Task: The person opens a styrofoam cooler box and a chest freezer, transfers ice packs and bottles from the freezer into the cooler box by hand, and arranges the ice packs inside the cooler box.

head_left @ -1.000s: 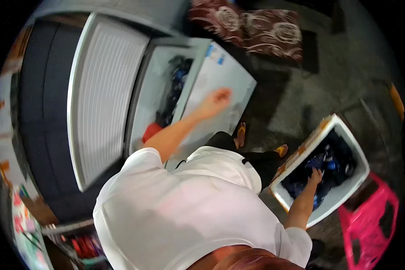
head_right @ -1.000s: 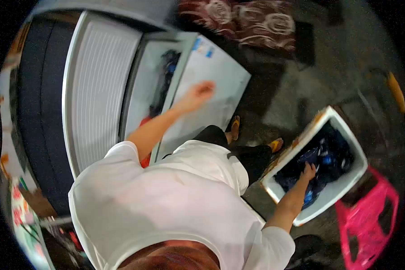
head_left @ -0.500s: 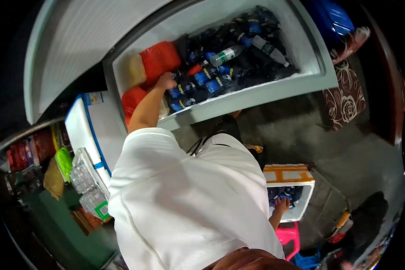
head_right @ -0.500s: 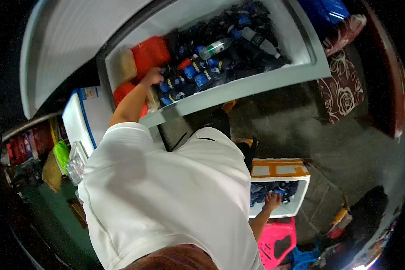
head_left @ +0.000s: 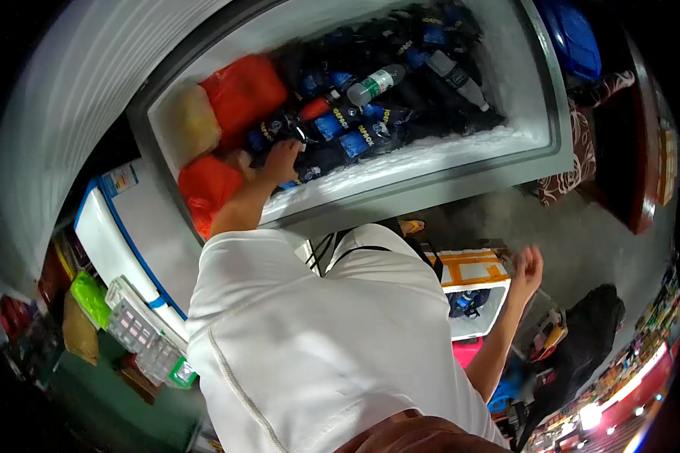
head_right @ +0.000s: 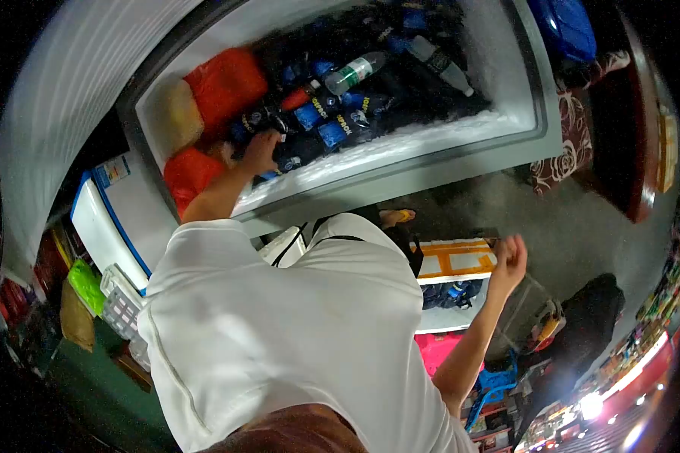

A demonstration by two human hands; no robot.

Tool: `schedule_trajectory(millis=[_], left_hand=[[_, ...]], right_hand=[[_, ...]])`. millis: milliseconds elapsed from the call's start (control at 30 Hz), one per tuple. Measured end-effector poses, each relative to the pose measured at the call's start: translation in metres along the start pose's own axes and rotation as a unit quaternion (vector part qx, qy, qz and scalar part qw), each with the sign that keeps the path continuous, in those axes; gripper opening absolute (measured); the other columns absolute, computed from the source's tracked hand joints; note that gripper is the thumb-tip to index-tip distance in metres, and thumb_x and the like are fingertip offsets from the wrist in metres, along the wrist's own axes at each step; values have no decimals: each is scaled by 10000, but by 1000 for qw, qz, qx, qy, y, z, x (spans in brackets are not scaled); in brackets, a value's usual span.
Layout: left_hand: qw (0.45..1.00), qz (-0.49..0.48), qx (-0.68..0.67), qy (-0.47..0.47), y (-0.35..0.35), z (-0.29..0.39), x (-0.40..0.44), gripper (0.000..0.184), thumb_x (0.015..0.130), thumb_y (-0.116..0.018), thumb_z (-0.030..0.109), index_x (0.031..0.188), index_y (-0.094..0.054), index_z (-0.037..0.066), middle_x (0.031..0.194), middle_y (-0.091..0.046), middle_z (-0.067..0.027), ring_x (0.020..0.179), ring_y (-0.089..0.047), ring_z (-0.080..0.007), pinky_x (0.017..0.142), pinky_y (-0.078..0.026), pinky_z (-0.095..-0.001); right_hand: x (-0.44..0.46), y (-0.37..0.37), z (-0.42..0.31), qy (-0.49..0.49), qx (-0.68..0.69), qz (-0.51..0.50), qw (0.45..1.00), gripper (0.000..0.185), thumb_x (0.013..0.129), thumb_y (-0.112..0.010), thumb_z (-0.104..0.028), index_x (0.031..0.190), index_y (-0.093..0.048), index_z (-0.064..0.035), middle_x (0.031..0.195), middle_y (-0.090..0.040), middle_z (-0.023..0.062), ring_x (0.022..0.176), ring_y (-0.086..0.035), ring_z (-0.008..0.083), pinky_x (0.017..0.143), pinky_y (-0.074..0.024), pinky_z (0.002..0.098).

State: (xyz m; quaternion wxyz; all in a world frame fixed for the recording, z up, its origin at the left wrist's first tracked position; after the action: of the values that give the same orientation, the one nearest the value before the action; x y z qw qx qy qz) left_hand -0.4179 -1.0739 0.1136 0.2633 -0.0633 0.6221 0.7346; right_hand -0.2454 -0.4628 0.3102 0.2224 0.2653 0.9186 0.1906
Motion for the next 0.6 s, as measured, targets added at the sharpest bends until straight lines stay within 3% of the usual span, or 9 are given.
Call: schedule_trajectory(millis=[33, 100, 200, 267, 400, 433, 500, 533, 600], left_hand=[[998, -48, -27, -27, -7, 2, -2, 698, 551, -778, 106, 1191, -502, 65, 1189, -506, -163, 1116, -477, -369, 959, -404, -435], [999, 4, -6, -37, -7, -3, 4, 641, 563, -754, 88, 1162, -526, 59, 1118, -567, -176, 1075, -528, -365, 920, -441, -432], [996, -86, -25, -5, 4, -15, 19, 620, 582, -741, 97, 1165, -530, 74, 1025, -631, -187, 1009, -590, -364, 876, -477, -435], [986, -165, 4, 36, 17, -16, 28, 655, 569, -770, 142, 1178, -533, 96, 972, -662, -191, 961, -623, -374, 848, -497, -439], [978, -148, -124, 77, 59, 2, 40, 707, 540, -807, 200, 1185, -534, 110, 1023, -650, -193, 1006, -609, -369, 882, -487, -423], [973, -107, -189, 75, 70, 7, 44, 730, 530, -823, 216, 1188, -531, 100, 1050, -640, -175, 1019, -601, -347, 900, -476, -407], [946, -24, -317, 67, 96, 22, 52, 777, 510, -855, 249, 1193, -525, 80, 1105, -620, -139, 1046, -586, -303, 937, -452, -373], [931, -12, -360, 54, 115, 38, 55, 819, 537, -873, 258, 1230, -502, 30, 1140, -603, -118, 1074, -565, -268, 955, -432, -365], [901, 5, -429, 58, 114, 49, 61, 834, 559, -873, 253, 1252, -483, 3, 1156, -597, -120, 1080, -562, -254, 956, -431, -357]], right_hand=[[8, -19, -15, -1, 24, -30, 999, 402, 918, -607, -80, 1298, -493, -13, 1226, -585, 140, 1058, -594, 199, 887, -496, 304], [23, -62, -44, 37, 43, -86, 995, 397, 917, -604, -65, 1296, -498, -16, 1222, -585, 133, 1088, -584, 199, 927, -489, 319], [25, -121, -93, 62, -4, -153, 986, 375, 896, -623, -34, 1263, -545, -33, 1184, -611, 119, 1059, -594, 164, 903, -491, 285], [29, -157, -103, 46, 48, -203, 977, 369, 898, -623, -45, 1260, -551, -38, 1146, -628, 96, 1020, -601, 138, 860, -496, 256], [24, -241, -110, 97, 111, -289, 946, 385, 885, -636, -59, 1256, -533, -40, 1108, -623, 77, 914, -603, 103, 783, -492, 229], [21, -259, -123, 37, 49, -321, 945, 402, 849, -682, -135, 1222, -553, -61, 1164, -611, 133, 918, -637, 179, 758, -531, 300], [13, -299, -139, 24, 16, -382, 924, 602, 807, -743, -210, 1319, -464, -61, 1201, -580, 150, 1024, -601, 212, 839, -502, 333], [12, -319, -141, 6, 14, -404, 915, 780, 726, -788, -280, 1363, -410, -35, 1254, -546, 214, 1136, -566, 296, 906, -489, 400], [13, -357, -139, 67, -1, -411, 909, 981, 650, -828, -329, 1428, -319, -17, 1344, -471, 254, 1247, -483, 331, 1028, -402, 400]])
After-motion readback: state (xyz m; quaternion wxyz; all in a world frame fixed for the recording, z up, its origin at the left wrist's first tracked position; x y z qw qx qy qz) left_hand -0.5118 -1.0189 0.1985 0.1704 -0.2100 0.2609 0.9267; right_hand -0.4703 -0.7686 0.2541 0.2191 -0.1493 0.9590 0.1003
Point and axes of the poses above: each hand's wrist, its own x-axis towards the middle knuckle, its own y-axis out of the back of the hand, z = x × y, the point moved 3 cm from there along x, towards the middle knuckle
